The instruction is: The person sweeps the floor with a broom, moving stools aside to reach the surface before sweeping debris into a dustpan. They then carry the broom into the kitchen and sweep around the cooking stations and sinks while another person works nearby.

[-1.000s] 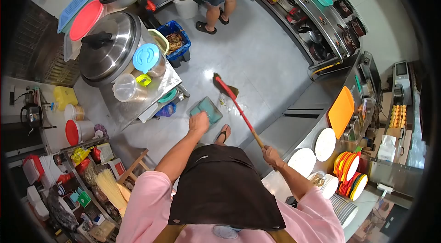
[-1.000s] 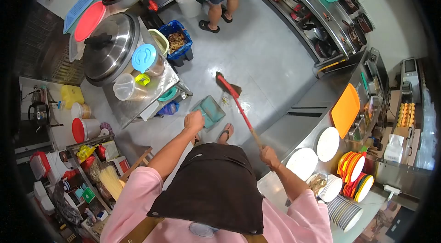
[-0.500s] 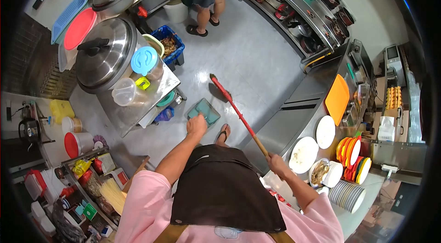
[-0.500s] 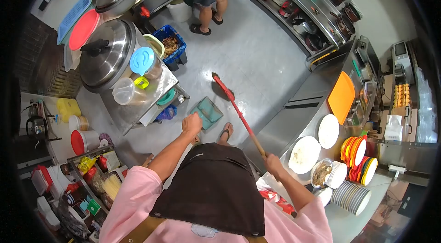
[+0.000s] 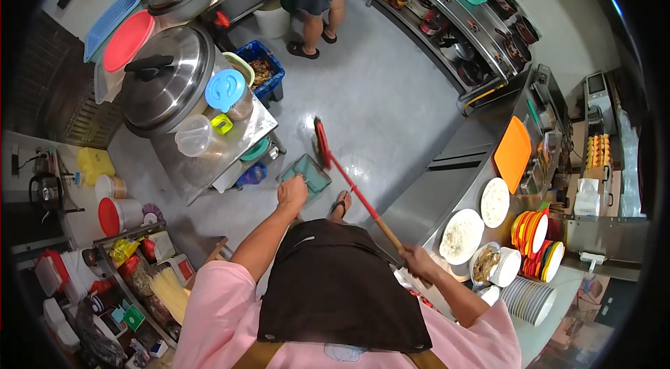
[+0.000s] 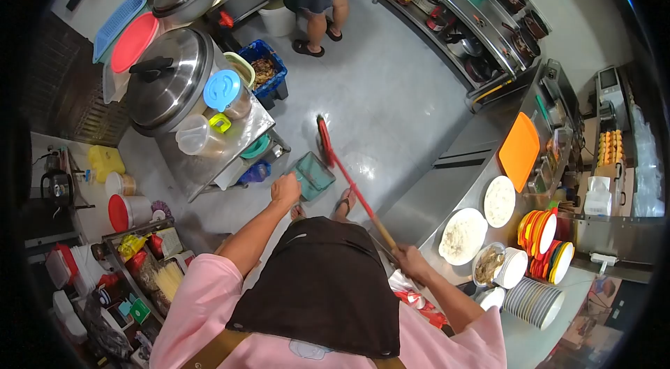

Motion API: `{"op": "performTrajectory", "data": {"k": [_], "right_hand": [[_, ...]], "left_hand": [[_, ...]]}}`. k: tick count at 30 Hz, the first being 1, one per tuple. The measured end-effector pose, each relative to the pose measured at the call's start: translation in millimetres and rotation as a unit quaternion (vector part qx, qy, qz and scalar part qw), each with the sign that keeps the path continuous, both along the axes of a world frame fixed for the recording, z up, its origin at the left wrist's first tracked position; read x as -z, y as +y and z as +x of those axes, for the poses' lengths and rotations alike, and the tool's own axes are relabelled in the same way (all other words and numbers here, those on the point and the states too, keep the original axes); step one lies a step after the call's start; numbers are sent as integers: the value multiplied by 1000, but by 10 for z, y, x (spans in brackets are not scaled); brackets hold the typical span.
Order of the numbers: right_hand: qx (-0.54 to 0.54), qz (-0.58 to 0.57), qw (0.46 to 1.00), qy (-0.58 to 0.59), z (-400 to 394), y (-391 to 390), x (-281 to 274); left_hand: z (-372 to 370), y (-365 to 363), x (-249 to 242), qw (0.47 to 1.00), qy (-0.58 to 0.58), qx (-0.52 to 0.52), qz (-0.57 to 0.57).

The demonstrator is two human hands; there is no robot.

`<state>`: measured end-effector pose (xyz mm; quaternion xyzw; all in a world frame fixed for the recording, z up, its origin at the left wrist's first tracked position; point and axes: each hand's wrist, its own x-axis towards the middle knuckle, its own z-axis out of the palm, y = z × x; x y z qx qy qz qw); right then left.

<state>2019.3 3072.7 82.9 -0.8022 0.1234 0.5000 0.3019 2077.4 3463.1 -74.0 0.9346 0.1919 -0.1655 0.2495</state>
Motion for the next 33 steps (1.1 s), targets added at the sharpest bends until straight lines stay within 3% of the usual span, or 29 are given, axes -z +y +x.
{"op": "performTrajectory", "data": {"k": [2, 4, 11, 15, 19, 21, 23, 25, 27, 28, 31, 33], "right_hand": [[-153, -50, 979, -127, 173, -12, 454], [-200, -105, 946, -235, 419, 43, 1093], [-250, -127, 920, -273, 1238, 611, 1733], [-179, -18, 982, -54, 1012, 560, 1185], [-14, 94, 988, 118, 584, 21, 794], [54, 95, 984, 140, 342, 33, 181], [91, 79, 986, 115, 23, 53, -84], [-22, 32, 999, 0, -138, 41, -32], [-138, -14, 980, -143, -258, 89, 185], [-137, -50, 982, -117, -233, 171, 222], [-99, -8, 992, -76, -232, 349, 442], [10, 64, 997, 35, -233, 314, 680]], "left_hand": [[-11, 21, -118, 1000, 14, 8, 3], [20, -1, -271, 999, 35, 19, 6], [4, -4, -104, 999, 34, 25, 20], [-2, -9, 7, 999, 36, 13, 29], [-12, -20, -110, 999, 34, 18, 22], [-8, 14, -137, 999, 35, 21, 21], [-55, 46, -181, 999, 37, 22, 16], [-49, 84, -267, 999, 32, 29, 7], [5, 164, -259, 997, 41, 56, 25], [27, 203, -249, 996, 47, 68, 33], [84, 273, -178, 994, 13, 95, 44], [109, 273, -157, 993, 16, 104, 46]]}}
